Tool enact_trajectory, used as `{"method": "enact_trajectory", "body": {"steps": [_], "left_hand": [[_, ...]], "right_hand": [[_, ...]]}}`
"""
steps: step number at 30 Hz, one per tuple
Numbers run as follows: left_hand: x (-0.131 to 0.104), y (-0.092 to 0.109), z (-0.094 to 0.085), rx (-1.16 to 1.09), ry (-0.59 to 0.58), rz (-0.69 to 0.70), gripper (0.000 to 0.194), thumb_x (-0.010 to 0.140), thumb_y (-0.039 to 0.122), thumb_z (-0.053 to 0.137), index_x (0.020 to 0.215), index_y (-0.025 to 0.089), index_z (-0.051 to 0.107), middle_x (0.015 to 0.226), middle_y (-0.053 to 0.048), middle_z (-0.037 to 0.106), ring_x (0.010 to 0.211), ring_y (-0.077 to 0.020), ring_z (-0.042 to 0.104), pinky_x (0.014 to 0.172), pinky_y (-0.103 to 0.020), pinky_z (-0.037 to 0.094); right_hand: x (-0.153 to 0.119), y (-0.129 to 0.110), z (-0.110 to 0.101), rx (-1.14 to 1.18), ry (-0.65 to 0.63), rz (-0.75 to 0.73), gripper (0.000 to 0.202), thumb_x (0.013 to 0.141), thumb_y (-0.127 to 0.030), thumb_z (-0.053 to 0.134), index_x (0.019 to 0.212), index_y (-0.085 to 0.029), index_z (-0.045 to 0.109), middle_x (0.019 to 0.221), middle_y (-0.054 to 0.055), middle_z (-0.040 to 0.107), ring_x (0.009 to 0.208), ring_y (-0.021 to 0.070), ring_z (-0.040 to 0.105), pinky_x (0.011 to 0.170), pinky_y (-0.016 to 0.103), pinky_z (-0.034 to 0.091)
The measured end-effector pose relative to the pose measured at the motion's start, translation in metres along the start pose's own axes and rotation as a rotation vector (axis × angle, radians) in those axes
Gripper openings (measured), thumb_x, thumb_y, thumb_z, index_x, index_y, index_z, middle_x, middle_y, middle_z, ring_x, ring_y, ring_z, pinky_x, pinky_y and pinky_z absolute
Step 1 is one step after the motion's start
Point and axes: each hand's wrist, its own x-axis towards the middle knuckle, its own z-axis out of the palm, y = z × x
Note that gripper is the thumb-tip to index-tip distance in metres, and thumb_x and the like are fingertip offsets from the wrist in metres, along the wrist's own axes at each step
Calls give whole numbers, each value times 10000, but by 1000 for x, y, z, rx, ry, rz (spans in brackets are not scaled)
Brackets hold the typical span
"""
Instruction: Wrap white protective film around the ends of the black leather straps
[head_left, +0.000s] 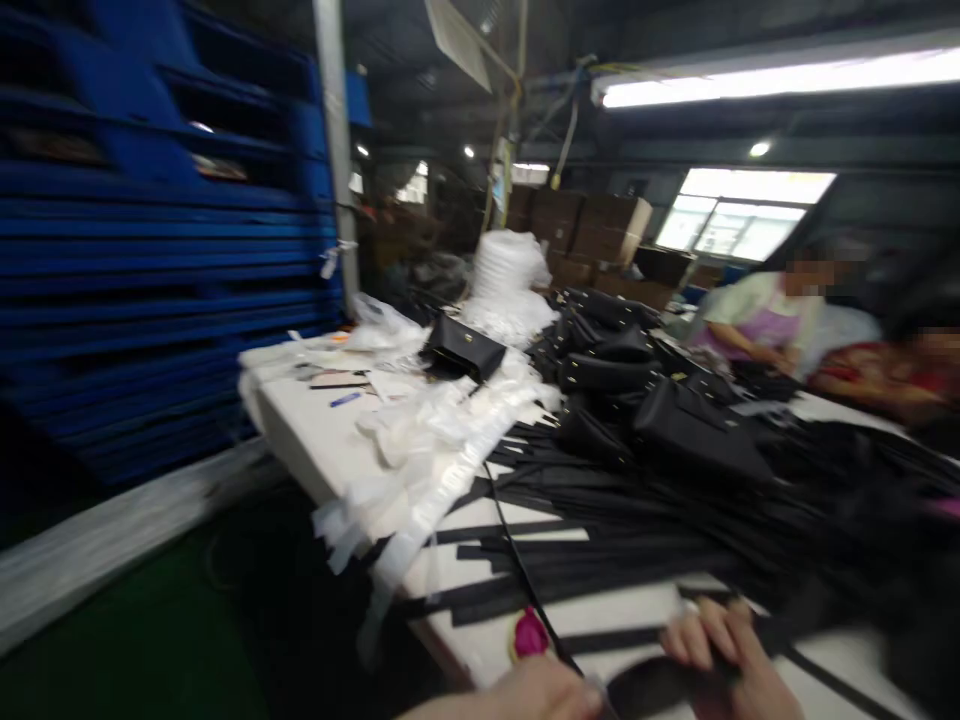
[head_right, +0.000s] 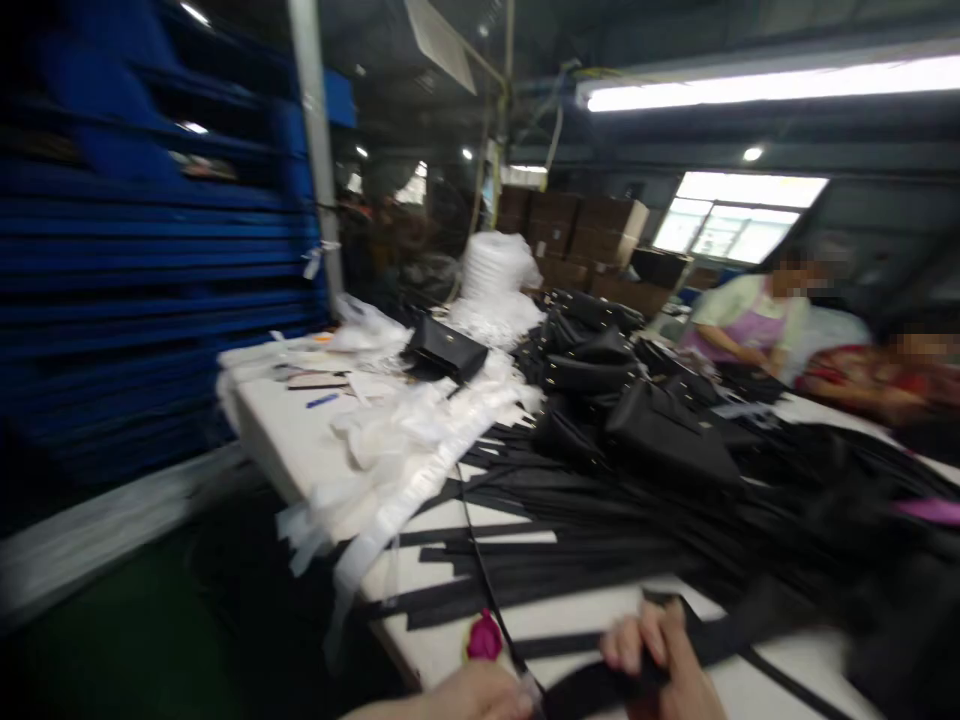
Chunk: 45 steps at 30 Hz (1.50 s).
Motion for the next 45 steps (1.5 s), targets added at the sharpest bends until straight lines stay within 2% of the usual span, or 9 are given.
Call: {"method": "enact_trajectory", "body": {"steps": [2, 7, 12, 17, 24, 28, 36, 42, 45], "left_hand": [[-3, 0, 21, -27, -56, -26, 677, 863, 735, 284, 839, 175, 664, 554, 8, 518, 514, -147, 515, 513, -254, 429], [-6, 15, 19, 16, -67, 25, 550, 935, 591, 341, 850, 140, 644, 657, -17, 604, 588, -138, 557, 576, -240, 434], [-2, 39, 19, 109, -77, 118, 511, 957, 525, 345, 814, 149, 661, 688, -31, 633, 635, -154, 579, 640, -255, 456], [1, 46, 24, 205, -60, 177, 535, 981, 485, 294, 794, 141, 659, 731, -54, 665, 654, -156, 581, 693, -267, 451], [5, 56, 27, 342, -106, 143, 457, 985, 439, 320, 855, 155, 653, 708, -35, 655, 687, -160, 592, 708, -260, 439], [13, 64, 36, 233, -76, 110, 491, 977, 471, 323, 863, 137, 665, 728, -58, 689, 693, -172, 627, 701, -270, 461], [17, 49, 45, 59, -50, 105, 531, 966, 508, 331, 876, 117, 680, 765, -97, 715, 701, -198, 653, 698, -300, 491], [14, 72, 36, 303, -41, 230, 480, 982, 461, 323, 882, 160, 683, 782, -61, 695, 776, -182, 636, 776, -286, 461], [21, 103, 35, 232, -8, 223, 502, 967, 506, 333, 893, 154, 683, 727, -62, 697, 703, -184, 640, 690, -281, 481]], "right_hand": [[-10, -5, -15, 192, 44, -2, 454, 838, -552, 580, 545, -243, 425, 483, -36, 400, 502, 157, 439, 534, 305, 445], [-12, -8, -27, 299, -89, 1, 285, 817, -442, 654, 659, -206, 621, 662, 16, 642, 713, 192, 602, 764, 350, 477], [-27, 8, -8, 159, -226, 33, 480, 915, -534, 473, 799, -156, 745, 865, 96, 736, 877, 229, 652, 867, 369, 466], [-40, 24, 7, 117, -358, 43, 503, 921, -544, 450, 770, -154, 731, 738, 64, 704, 616, 170, 603, 684, 324, 485], [-26, -20, -18, 386, -273, -61, 253, 827, -383, 655, 676, -181, 627, 656, 13, 669, 712, 170, 634, 769, 309, 482], [-24, -30, -12, 213, -305, -109, 386, 896, -468, 551, 650, -176, 606, 714, 47, 708, 733, 178, 653, 799, 335, 487], [-36, -13, -3, -77, -577, 28, 584, 927, -603, 376, 955, -132, 721, 434, -39, 502, 322, 99, 426, 338, 215, 323], [-12, -54, -8, 156, -338, -167, 391, 858, -487, 597, 635, -167, 627, 668, 37, 684, 681, 160, 630, 732, 300, 493], [4, -92, 1, 189, -374, -245, 466, 880, -515, 559, 554, -192, 479, 621, 36, 676, 681, 177, 638, 805, 352, 482]]}}
